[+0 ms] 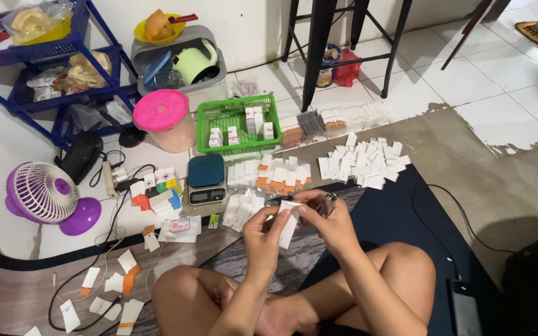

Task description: The person is sealing the edges of white labels using a lighter. They hold each label by hand, apply a flame to the ends to melt or finish the edge, and then place it into a stack on the floor.

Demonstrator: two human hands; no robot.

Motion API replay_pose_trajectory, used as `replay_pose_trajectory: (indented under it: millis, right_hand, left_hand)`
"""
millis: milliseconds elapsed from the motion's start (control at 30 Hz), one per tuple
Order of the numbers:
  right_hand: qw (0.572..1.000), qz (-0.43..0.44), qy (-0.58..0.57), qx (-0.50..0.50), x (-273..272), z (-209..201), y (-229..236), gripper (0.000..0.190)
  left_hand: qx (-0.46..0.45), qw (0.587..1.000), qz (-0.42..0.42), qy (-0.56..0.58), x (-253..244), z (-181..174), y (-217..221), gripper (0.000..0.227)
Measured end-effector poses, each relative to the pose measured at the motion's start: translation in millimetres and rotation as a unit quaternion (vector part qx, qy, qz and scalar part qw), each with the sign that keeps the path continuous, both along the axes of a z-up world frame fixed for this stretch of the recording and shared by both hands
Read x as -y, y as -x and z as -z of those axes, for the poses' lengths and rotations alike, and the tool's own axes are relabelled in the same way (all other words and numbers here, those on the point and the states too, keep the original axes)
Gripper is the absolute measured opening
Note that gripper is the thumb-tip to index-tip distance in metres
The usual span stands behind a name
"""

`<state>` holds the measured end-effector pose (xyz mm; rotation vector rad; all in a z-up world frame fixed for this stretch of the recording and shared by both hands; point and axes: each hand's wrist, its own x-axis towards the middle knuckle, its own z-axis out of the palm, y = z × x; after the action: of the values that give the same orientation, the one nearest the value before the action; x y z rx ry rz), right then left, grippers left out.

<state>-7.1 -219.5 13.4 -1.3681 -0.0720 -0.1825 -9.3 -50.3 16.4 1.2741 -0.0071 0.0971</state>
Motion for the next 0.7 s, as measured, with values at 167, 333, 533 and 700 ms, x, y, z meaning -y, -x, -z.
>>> replay_pose_trajectory:
  millis: [167, 333, 533, 700]
  right_hand:
    - [0.999, 0.044, -0.012, -0.001, -4.9, -8.0, -3.0, 0.021]
    - [0.982, 0.094, -0.108, 0.119, -6.3, -20.9, -9.9, 0.034]
    - [0.954, 0.195, -0.101, 0.204, -27.0, -30.4, -18.2, 0.041]
    - [0.941, 0.135, -0.213, 0.226, -33.6, -12.1, -22.8, 0.046]
  left_hand:
    - [0.017, 0.999, 0.007, -0.037, -2.2, 2.1, 3.3, 0.016]
    - [0.142, 0.982, -0.022, -0.126, -7.3, 6.8, 3.9, 0.015]
    - [0.249, 0.951, -0.047, -0.179, -4.6, 1.1, 4.4, 0.012]
    - [0.326, 0.918, -0.049, -0.219, -0.1, -10.1, 6.9, 0.010]
